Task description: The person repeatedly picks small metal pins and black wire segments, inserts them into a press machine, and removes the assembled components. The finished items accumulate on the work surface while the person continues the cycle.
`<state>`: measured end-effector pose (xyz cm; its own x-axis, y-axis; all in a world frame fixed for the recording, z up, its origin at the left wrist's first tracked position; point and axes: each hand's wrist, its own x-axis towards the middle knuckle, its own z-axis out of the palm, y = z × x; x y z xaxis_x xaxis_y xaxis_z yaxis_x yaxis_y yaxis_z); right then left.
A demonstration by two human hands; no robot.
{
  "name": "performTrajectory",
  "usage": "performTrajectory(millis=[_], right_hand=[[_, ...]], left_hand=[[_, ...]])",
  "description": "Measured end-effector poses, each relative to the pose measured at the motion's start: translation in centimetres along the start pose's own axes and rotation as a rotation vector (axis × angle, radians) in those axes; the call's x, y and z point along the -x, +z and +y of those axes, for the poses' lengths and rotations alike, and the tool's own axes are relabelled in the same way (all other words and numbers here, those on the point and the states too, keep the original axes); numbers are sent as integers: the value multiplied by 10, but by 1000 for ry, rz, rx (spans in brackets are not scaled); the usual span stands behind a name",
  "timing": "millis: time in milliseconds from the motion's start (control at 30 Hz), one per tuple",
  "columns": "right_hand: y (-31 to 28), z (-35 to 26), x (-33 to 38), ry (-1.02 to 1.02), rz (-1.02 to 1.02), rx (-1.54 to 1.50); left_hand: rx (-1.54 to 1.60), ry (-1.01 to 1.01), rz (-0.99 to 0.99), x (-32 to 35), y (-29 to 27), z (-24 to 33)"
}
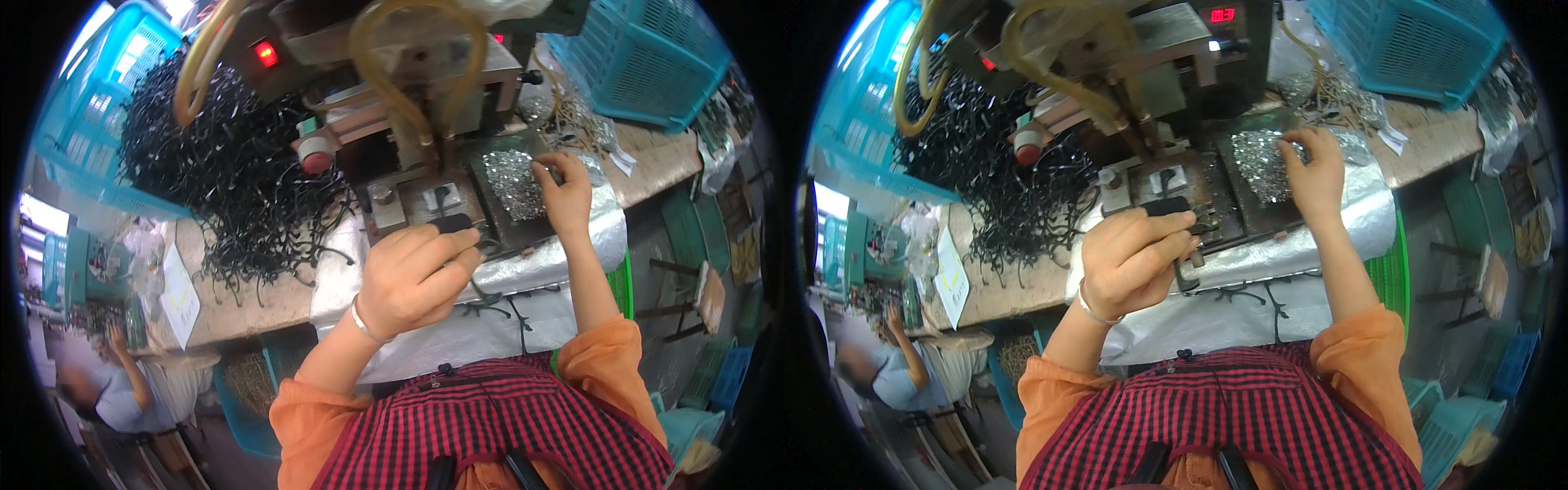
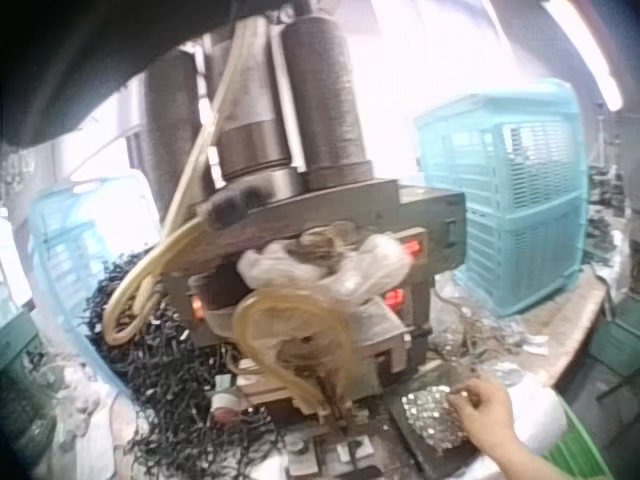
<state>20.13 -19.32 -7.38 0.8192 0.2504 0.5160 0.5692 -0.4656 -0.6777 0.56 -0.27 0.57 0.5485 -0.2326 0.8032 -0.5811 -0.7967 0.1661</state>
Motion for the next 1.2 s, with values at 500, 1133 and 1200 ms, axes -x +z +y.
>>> performTrajectory(millis=[500,1133,1200], right_hand=[[6,24,27,181,-36,-294],[-56,16,62,145,10,-174],[-60,-5,61,194,-38,-248]], left_hand=[[-191,-153,168,55,-5,20],[29,-929,795,154,-65,-74],[332,-1080,925,126,-71,-63]])
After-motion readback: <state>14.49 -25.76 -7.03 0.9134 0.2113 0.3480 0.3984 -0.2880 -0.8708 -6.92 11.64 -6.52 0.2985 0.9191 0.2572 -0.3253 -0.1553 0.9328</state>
